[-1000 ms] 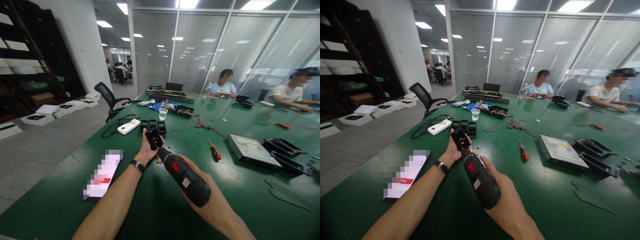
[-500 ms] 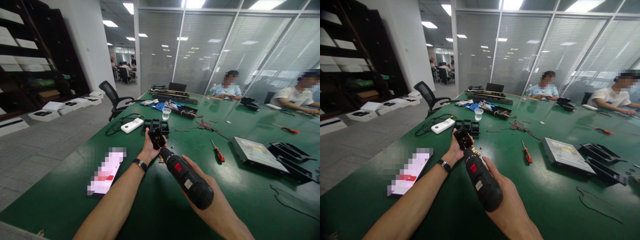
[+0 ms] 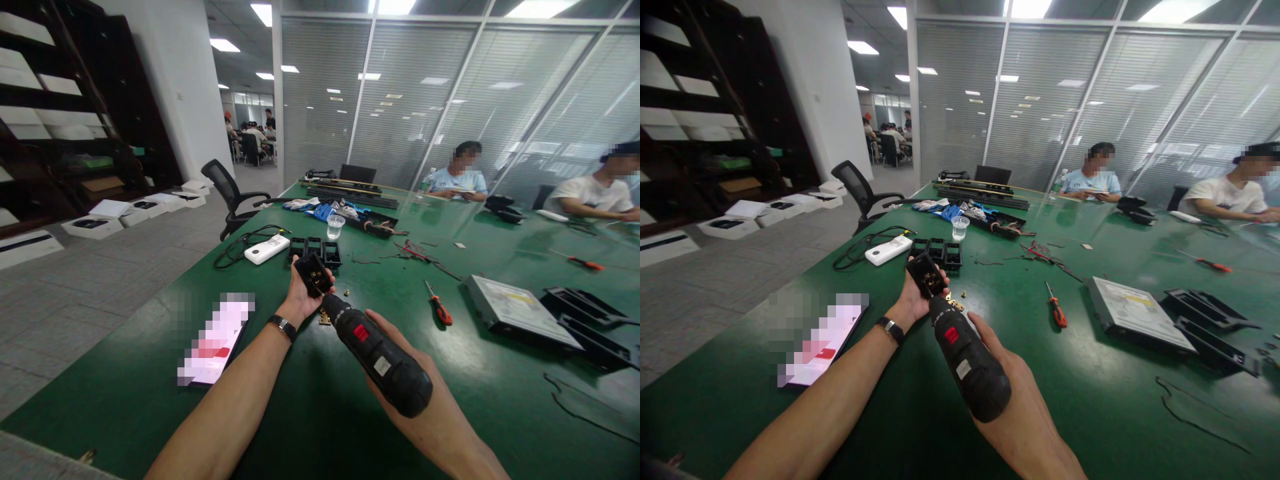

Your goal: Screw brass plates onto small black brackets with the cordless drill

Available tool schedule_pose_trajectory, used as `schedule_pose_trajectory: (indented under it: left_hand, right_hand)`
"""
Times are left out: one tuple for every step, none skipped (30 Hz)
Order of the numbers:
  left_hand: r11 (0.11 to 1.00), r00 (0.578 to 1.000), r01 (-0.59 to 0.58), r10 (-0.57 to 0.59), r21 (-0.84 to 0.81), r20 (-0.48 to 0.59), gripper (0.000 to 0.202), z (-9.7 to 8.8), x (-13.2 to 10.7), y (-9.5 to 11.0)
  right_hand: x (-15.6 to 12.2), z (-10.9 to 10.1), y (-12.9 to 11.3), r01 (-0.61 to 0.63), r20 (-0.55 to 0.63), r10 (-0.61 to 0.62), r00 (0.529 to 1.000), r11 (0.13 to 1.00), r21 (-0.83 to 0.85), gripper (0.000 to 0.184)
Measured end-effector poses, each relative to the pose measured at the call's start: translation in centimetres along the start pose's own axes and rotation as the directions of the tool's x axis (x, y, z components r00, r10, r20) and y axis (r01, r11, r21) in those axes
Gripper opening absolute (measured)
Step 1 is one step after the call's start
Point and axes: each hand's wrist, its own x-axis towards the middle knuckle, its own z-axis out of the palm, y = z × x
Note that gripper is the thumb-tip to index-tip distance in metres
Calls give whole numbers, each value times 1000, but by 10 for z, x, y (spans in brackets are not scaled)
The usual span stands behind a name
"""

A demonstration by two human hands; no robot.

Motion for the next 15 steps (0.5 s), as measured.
schedule_pose_trajectory:
  left_hand:
    - [1000, 1000, 1, -1, 0, 1, 75, 0, 0, 0]
    - [1000, 1000, 2, -2, 1, 1, 75, 0, 0, 0]
    - [1000, 1000, 1, -1, 4, 0, 75, -1, 0, 0]
    - [1000, 1000, -1, 1, 10, -1, 75, -1, 0, 0]
    - [1000, 1000, -2, 2, 15, -2, 75, -2, 0, 0]
    - [1000, 1000, -3, 3, 21, 0, 74, -2, 1, 0]
    - [1000, 1000, -3, 3, 28, 5, 74, -2, 1, 0]
    - [999, 1000, -3, 2, 35, 12, 74, -2, 0, 0]
    - [999, 1000, -2, 2, 41, 18, 74, -2, 0, 0]
    - [999, 1000, -2, 1, 45, 23, 74, -1, 0, 0]
    - [999, 1000, -3, 2, 48, 26, 74, -1, 0, 0]
    - [999, 1000, -5, 4, 47, 27, 74, 0, -1, 0]
    - [999, 1000, -10, 9, 43, 28, 74, 0, -1, 1]
    - [999, 1000, -15, 14, 38, 29, 74, 0, -1, 1]
    - [999, 999, -20, 19, 34, 29, 74, 0, -1, 1]
  right_hand:
    - [-1, 0, 1, 5, 6, -4, 1000, 1000, -7, 92]
    - [-1, 0, 2, 10, 5, -10, 1000, 1000, -14, 94]
    - [-2, 0, 4, 16, 3, -16, 1000, 1000, -23, 95]
    - [-3, 0, 5, 20, 1, -20, 1000, 999, -32, 96]
    - [-3, 0, 6, 22, 5, -22, 1000, 999, -40, 97]
    - [-4, 0, 7, 20, 13, -19, 1000, 999, -47, 97]
    - [-4, 0, 7, 13, 22, -12, 1000, 998, -55, 98]
    - [-4, 0, 7, 2, 30, 0, 1000, 998, -62, 98]
    - [-4, 0, 7, -9, 38, 12, 999, 998, -68, 98]
    - [-4, -1, 6, -16, 43, 19, 999, 997, -71, 98]
    - [-4, -1, 5, -17, 45, 20, 999, 998, -68, 98]
    - [-3, -1, 3, -12, 43, 15, 999, 998, -59, 97]
    - [-2, -1, 2, -6, 37, 7, 999, 999, -43, 95]
    - [-2, -1, 1, -2, 27, 3, 1000, 1000, -25, 92]
    - [-1, -1, -1, -4, 14, 5, 1000, 1000, -11, 88]
